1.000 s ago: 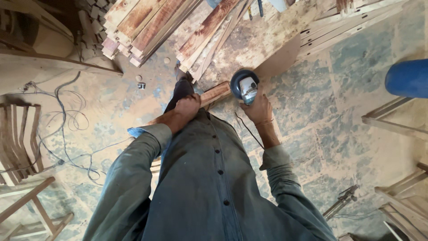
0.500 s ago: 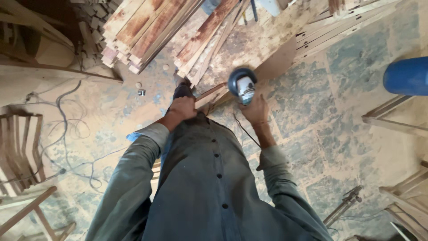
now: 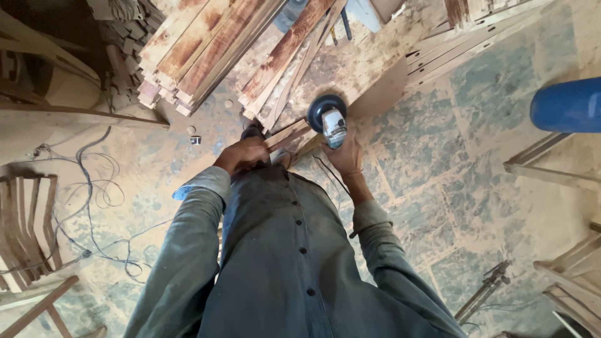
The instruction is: The person uses an orbital sander to smooth the surfaces of small wooden planks on a workbench. They repeatedly pick up a plank, sand it, and place it back on the pile, continuing the process throughout the clip.
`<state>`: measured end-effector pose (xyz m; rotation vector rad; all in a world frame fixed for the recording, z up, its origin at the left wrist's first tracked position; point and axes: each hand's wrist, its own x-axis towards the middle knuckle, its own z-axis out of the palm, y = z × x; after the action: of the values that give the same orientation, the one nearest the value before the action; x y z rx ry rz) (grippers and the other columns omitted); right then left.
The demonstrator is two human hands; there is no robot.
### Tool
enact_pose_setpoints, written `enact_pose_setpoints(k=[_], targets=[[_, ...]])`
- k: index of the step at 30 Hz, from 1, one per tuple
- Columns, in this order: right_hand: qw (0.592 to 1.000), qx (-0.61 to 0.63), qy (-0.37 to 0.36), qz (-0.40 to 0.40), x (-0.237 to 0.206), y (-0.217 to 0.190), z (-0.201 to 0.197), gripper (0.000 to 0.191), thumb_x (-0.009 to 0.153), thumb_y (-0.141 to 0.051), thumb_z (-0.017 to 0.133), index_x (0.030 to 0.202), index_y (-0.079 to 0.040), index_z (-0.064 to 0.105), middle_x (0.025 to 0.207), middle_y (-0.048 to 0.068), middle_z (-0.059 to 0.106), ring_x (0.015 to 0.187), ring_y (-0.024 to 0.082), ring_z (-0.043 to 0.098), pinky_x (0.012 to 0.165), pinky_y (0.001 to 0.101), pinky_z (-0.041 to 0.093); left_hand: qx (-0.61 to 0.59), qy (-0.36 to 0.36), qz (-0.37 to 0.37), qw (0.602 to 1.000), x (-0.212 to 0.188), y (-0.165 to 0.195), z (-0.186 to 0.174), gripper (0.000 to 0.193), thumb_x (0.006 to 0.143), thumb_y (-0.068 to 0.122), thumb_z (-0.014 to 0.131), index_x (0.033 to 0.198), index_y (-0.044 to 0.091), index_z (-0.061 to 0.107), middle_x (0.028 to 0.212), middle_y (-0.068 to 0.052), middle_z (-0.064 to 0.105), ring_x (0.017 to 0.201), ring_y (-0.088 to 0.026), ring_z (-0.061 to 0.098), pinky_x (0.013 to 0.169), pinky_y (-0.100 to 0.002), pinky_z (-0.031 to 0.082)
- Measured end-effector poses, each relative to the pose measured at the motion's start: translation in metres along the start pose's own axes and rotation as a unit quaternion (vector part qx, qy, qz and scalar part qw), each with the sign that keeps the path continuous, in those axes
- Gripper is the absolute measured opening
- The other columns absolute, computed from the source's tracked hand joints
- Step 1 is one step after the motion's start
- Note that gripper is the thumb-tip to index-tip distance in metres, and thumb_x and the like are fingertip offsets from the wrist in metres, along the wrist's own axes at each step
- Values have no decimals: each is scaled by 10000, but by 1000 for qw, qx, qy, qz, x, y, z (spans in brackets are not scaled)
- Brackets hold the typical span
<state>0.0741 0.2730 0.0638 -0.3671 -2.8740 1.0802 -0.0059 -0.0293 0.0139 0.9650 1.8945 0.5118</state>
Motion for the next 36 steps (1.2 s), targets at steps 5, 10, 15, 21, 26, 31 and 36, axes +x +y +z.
enact_pose_setpoints(k=[5, 10, 15, 21, 26, 31, 36], targets=[[1000, 8, 25, -14, 5, 6, 6, 974, 645, -268, 948, 1424, -19, 419, 1172, 267, 672, 1019, 467, 677, 833, 503, 555, -197, 5, -152, 969, -6, 6, -2, 396, 804, 298, 656, 1096, 33, 676, 997, -211, 745, 927, -361, 727, 797, -457, 554], [993, -25, 24, 110, -10, 20, -16, 889, 668, -275, 948, 1396, -51, 489, 1174, 242, 714, 1066, 447, 696, 876, 494, 554, -268, 86, -178, 943, -17, 24, 2, 636, 777, 367, 698, 1291, 13, 574, 1057, -235, 742, 979, -365, 709, 836, -455, 535], [983, 16, 84, 164, -43, 31, -43, 1020, 652, -322, 946, 1456, 2, 410, 1179, 298, 684, 1102, 442, 684, 896, 484, 546, 16, 315, -101, 944, -5, 49, -26, 898, 794, 394, 779, 1441, -67, 359, 1238, -304, 644, 1093, -514, 620, 882, -536, 533], [972, 28, 117, 201, -84, 45, -64, 1062, 639, -354, 961, 1461, 19, 401, 1155, 281, 689, 1082, 404, 701, 890, 466, 547, 38, 422, -204, 883, 64, 70, -132, 803, 824, 365, 780, 1342, -109, 390, 1224, -317, 575, 1012, -456, 669, 763, -498, 587], [951, 28, 129, 280, -106, 48, -74, 1121, 604, -387, 964, 1487, 4, 394, 1139, 259, 706, 1052, 363, 713, 887, 441, 558, 106, 442, -200, 868, 109, 70, -221, 778, 816, 395, 801, 1350, -14, 409, 1252, -246, 608, 1105, -398, 676, 851, -473, 576], [941, 21, 182, 285, -123, 47, -74, 1091, 616, -379, 967, 1475, 13, 422, 1202, 258, 699, 1111, 365, 704, 940, 444, 547, 90, 387, -244, 885, 115, 75, -236, 808, 961, 287, 690, 1603, -1, 291, 1329, -241, 626, 1129, -372, 702, 903, -476, 587], [933, 6, 200, 300, -133, 54, -75, 1106, 604, -371, 977, 1473, 24, 418, 1240, 264, 678, 1135, 382, 687, 970, 456, 539, 71, 512, -200, 832, 82, 67, -226, 802, 930, 402, 693, 1553, 64, 315, 1472, -190, 508, 1319, -365, 539, 1074, -513, 457]])
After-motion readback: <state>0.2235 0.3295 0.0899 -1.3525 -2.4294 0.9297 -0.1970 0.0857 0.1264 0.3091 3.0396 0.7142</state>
